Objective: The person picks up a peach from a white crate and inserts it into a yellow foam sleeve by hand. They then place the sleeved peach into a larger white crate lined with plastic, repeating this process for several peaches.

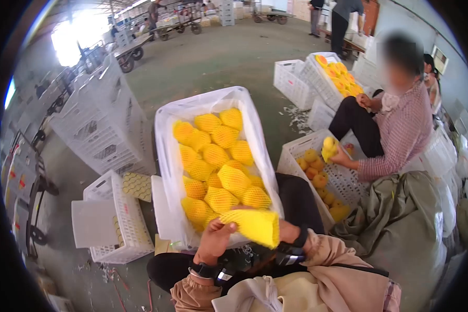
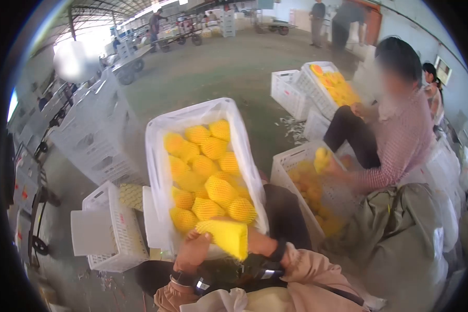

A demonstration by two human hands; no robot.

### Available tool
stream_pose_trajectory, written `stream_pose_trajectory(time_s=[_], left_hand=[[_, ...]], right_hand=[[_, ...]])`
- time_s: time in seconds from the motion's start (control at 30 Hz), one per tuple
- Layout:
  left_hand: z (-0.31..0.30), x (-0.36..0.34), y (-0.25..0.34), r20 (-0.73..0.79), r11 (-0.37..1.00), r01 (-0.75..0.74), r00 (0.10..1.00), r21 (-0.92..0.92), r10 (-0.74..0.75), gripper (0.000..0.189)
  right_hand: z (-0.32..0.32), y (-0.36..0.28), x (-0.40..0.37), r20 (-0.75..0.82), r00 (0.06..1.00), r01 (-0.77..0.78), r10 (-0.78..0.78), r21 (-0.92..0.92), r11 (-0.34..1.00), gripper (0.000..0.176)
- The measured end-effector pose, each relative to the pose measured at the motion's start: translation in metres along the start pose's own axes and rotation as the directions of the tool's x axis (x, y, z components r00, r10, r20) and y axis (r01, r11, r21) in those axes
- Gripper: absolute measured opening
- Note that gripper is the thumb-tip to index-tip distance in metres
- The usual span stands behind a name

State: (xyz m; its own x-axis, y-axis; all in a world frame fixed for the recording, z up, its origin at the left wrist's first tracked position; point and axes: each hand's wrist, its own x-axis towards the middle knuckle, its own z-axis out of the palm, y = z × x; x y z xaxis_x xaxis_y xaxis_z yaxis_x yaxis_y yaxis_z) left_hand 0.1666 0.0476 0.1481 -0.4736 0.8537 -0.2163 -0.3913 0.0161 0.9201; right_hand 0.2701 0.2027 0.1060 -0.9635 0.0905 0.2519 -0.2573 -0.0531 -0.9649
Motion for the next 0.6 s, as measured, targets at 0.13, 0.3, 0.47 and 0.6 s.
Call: stream_pose_trajectory(time_s=[0.13, 0.3, 0.47, 0.6], left_hand=[[-0.011, 0.004, -0.017, -0.003, 0.987, -0.072, 0.997, -0.146, 0.072, 0.019], [-0.009, -0.005, -0.018, 0.131, 0.868, -0.176, 0.956, -0.465, 0.264, 0.025], [0.016, 0.006, -0.018, 0.277, 0.598, 0.219, 0.961, -0.771, 0.004, 0.04], [-0.048, 0.023, -0.051, 0.101, 0.805, -0.08, 0.98, -0.588, 0.171, 0.05]], right_hand=[[0.01, 0.01, -0.008, -0.041, 0.974, -0.169, 0.224, 0.53, 0.831, 0.04], [0.029, 0.004, 0.016, -0.193, 0.944, -0.031, 0.268, 0.756, 0.654, 0.011], [0.012, 0.017, 0.045, -0.137, 0.973, -0.039, 0.187, 0.7, 0.713, 0.015], [0.002, 0.008, 0.043, -0.249, 0.863, 0.321, -0.439, -0.4, 0.859, 0.019]])
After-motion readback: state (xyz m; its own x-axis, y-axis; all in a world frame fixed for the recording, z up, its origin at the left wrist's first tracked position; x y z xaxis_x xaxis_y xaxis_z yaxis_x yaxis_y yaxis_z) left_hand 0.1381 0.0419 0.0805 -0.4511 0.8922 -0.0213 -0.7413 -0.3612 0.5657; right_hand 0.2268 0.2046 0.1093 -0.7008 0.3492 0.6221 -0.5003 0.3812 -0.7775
